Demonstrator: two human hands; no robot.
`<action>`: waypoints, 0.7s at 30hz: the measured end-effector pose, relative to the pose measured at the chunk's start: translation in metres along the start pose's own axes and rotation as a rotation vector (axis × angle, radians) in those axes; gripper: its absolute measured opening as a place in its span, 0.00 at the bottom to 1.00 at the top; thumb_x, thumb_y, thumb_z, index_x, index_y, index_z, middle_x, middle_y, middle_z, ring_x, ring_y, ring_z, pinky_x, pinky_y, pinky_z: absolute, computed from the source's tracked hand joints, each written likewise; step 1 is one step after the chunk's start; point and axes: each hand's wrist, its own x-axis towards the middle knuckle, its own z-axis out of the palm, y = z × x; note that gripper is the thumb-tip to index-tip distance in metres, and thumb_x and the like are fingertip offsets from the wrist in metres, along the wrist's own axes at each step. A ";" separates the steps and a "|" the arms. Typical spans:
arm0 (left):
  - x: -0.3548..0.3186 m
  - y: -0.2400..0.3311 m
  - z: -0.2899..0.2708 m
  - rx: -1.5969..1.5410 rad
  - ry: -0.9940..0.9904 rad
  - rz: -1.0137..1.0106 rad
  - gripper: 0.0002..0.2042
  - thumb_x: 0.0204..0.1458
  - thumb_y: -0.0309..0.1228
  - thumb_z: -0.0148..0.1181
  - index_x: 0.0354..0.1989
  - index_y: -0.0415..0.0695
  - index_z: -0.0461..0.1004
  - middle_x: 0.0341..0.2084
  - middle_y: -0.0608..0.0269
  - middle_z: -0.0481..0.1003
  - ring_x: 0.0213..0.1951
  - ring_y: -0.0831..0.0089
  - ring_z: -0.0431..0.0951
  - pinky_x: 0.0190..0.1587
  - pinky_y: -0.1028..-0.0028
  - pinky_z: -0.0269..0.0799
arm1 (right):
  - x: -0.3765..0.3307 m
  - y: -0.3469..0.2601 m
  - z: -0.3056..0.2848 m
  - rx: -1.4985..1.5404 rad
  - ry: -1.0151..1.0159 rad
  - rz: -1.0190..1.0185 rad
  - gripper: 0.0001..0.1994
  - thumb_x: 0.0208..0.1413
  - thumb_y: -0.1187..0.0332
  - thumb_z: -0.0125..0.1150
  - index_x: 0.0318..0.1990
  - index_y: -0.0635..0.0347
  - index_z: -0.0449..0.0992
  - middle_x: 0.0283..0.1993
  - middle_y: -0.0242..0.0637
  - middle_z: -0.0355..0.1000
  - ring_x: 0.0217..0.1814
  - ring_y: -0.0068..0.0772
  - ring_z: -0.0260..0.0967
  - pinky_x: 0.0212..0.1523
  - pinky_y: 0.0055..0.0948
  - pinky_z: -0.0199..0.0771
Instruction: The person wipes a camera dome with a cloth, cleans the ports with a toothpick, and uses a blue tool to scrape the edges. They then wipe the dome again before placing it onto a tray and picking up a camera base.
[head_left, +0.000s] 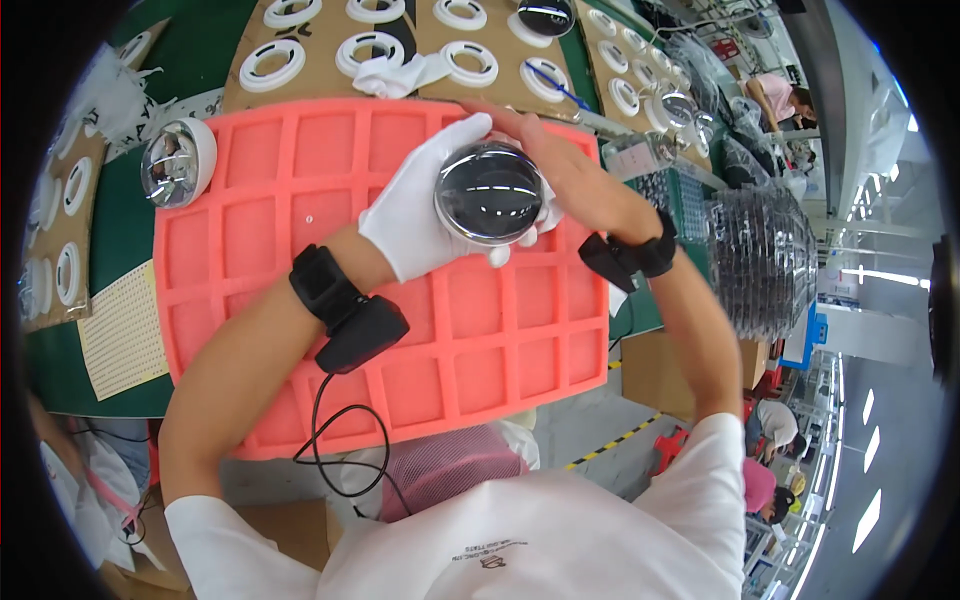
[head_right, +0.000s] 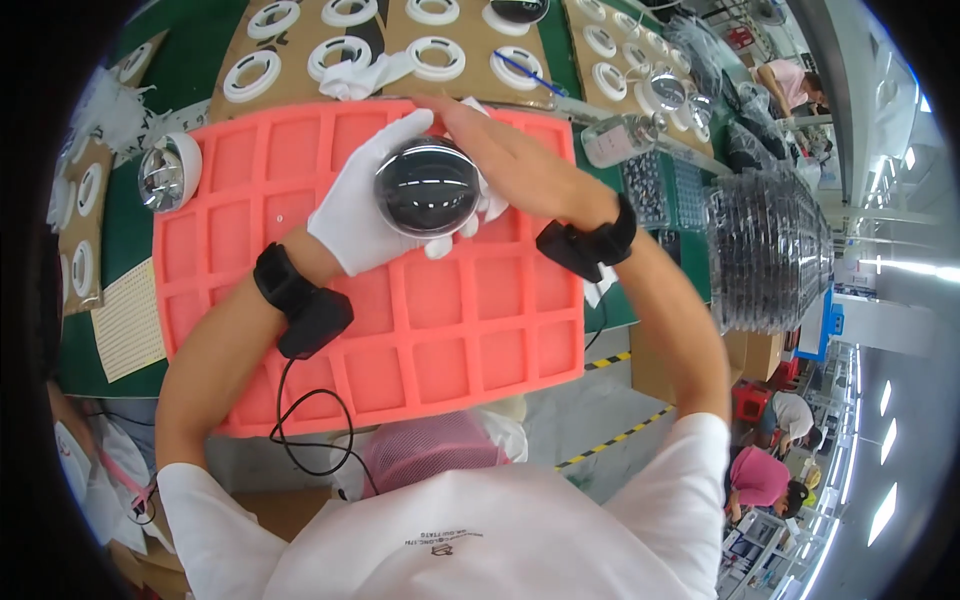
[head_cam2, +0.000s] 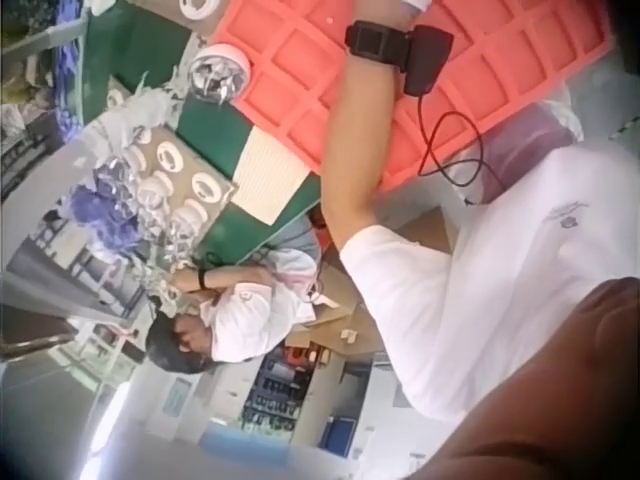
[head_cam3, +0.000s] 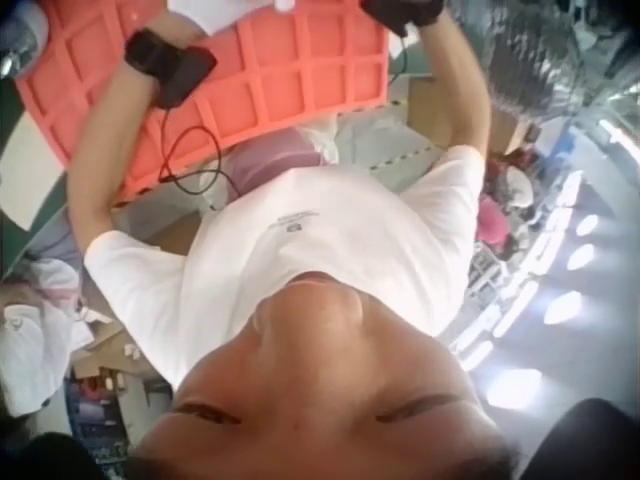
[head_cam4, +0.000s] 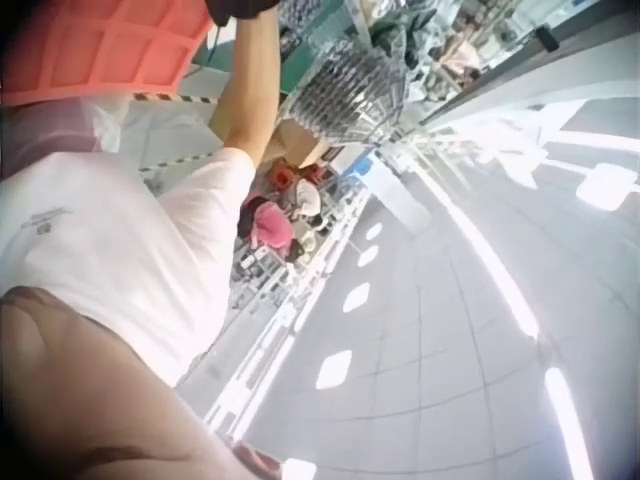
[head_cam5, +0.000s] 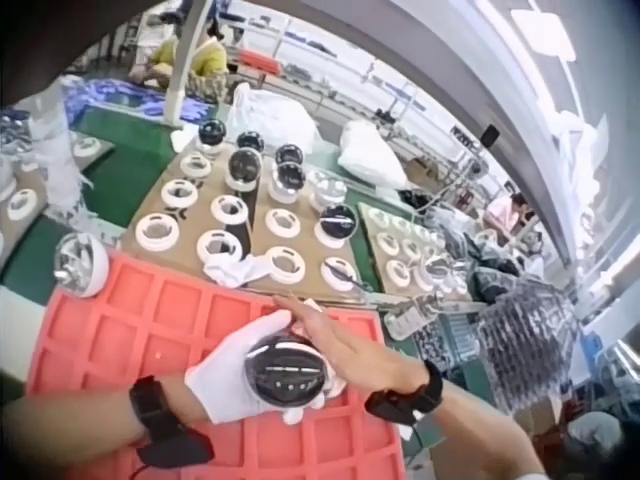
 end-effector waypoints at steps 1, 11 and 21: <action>0.001 0.000 -0.001 -0.005 0.052 -0.009 0.26 0.67 0.54 0.39 0.54 0.44 0.71 0.40 0.49 0.79 0.37 0.50 0.81 0.26 0.59 0.75 | 0.002 0.005 -0.001 -0.011 -0.001 -0.012 0.33 0.73 0.46 0.30 0.74 0.61 0.53 0.73 0.48 0.58 0.74 0.37 0.57 0.72 0.36 0.55; -0.003 0.010 0.002 -0.222 0.106 0.052 0.30 0.63 0.61 0.43 0.48 0.43 0.76 0.43 0.44 0.78 0.39 0.52 0.78 0.30 0.66 0.73 | 0.026 0.045 -0.009 0.398 0.347 -0.190 0.29 0.75 0.54 0.29 0.59 0.70 0.71 0.55 0.49 0.76 0.60 0.39 0.72 0.66 0.38 0.65; 0.004 0.009 0.004 -0.138 0.208 0.034 0.38 0.60 0.67 0.41 0.45 0.38 0.75 0.37 0.46 0.76 0.29 0.62 0.70 0.15 0.75 0.61 | 0.023 0.070 -0.017 0.499 0.352 -0.317 0.15 0.71 0.66 0.49 0.53 0.69 0.75 0.48 0.38 0.79 0.52 0.28 0.75 0.58 0.30 0.71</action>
